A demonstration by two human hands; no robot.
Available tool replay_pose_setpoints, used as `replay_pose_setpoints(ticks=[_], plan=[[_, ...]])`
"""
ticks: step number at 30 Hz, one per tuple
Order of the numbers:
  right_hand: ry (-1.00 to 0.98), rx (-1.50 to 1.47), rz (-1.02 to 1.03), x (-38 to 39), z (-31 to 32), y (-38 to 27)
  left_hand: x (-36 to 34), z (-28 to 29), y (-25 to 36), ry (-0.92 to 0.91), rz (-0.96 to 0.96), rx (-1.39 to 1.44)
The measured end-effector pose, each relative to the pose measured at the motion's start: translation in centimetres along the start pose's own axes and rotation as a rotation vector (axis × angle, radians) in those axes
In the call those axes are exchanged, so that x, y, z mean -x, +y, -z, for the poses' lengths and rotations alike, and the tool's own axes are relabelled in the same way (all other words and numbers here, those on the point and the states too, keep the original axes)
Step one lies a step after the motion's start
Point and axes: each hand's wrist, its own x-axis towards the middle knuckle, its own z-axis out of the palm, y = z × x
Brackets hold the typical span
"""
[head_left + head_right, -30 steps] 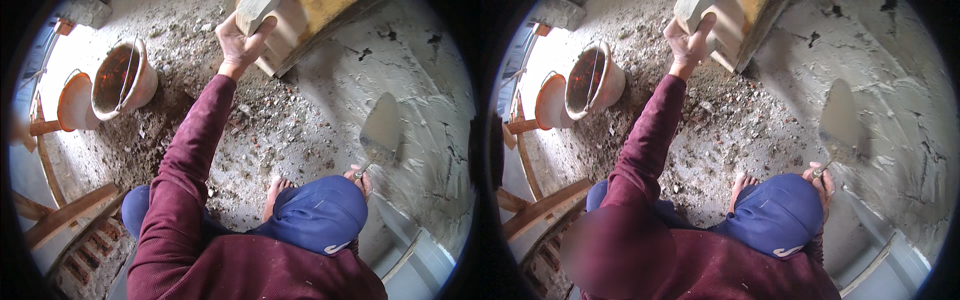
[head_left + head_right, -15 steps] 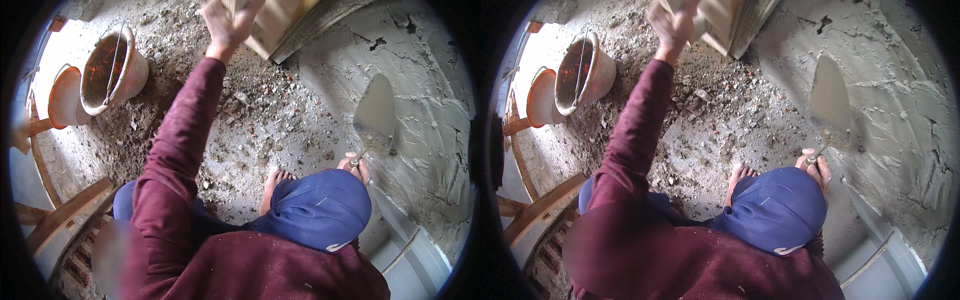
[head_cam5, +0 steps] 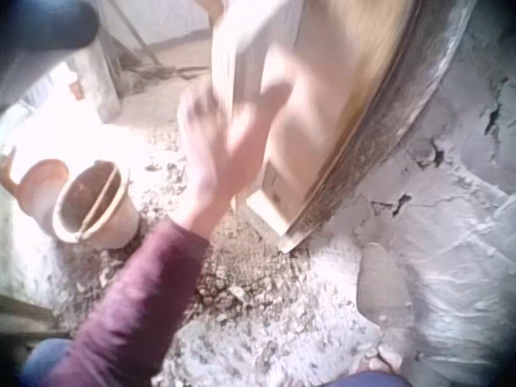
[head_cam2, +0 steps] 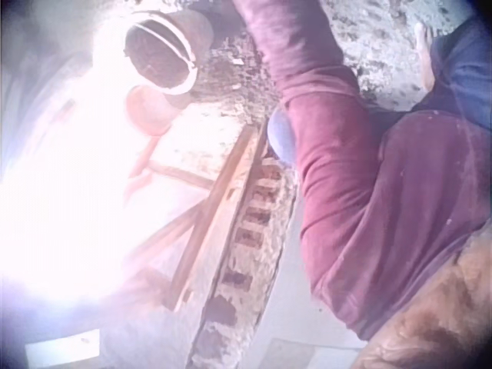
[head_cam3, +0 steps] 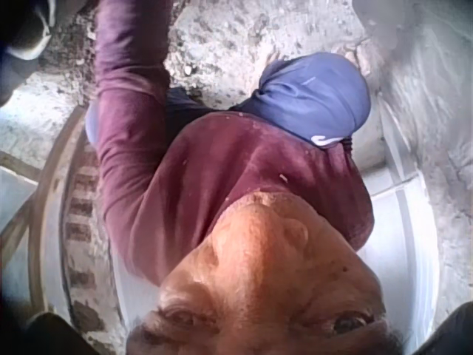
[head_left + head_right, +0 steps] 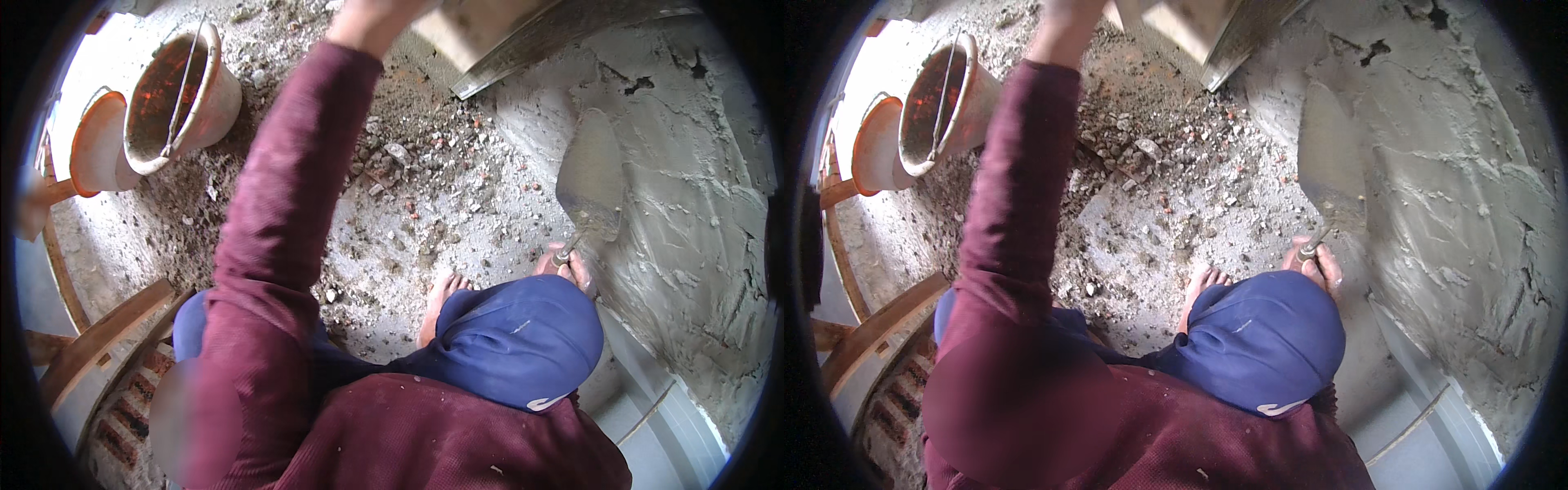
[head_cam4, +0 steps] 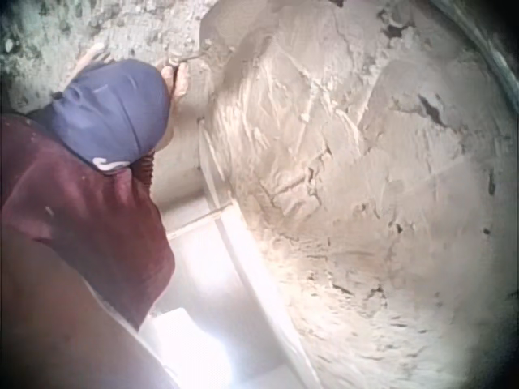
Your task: The person scoops wet plaster from a bucket with a trowel and applies it to a wall, then smooths the surface with a wooden float. The person repeats this process, occasionally cleaning the tools and working on different sections of the wall.
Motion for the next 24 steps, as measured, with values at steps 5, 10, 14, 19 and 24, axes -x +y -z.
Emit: replay_pose_setpoints(ticks=[5, 10, 14, 19, 24], plan=[[0.006, -0.872, -0.827, 1.5, 2.7, -0.5, 9.0, -0.7, -4.7, -0.062, 0.259, 0.259], [-0.330, -0.687, -0.504, 1.3, 4.0, 2.6, 6.6, -1.4, -1.6, 0.145, 0.391, 0.654], [-0.126, -0.542, -0.445, 3.8, 5.5, 3.7, 0.7, 1.3, 5.6, 0.008, 0.459, 0.707], [-0.018, 0.053, -0.291, 5.0, 6.7, 5.7, 5.9, -0.2, 4.5, 0.192, 0.523, 0.618], [0.031, 0.114, -0.367, 5.9, 7.1, 3.2, 16.1, -2.2, 6.6, 0.158, 0.897, 0.755]])
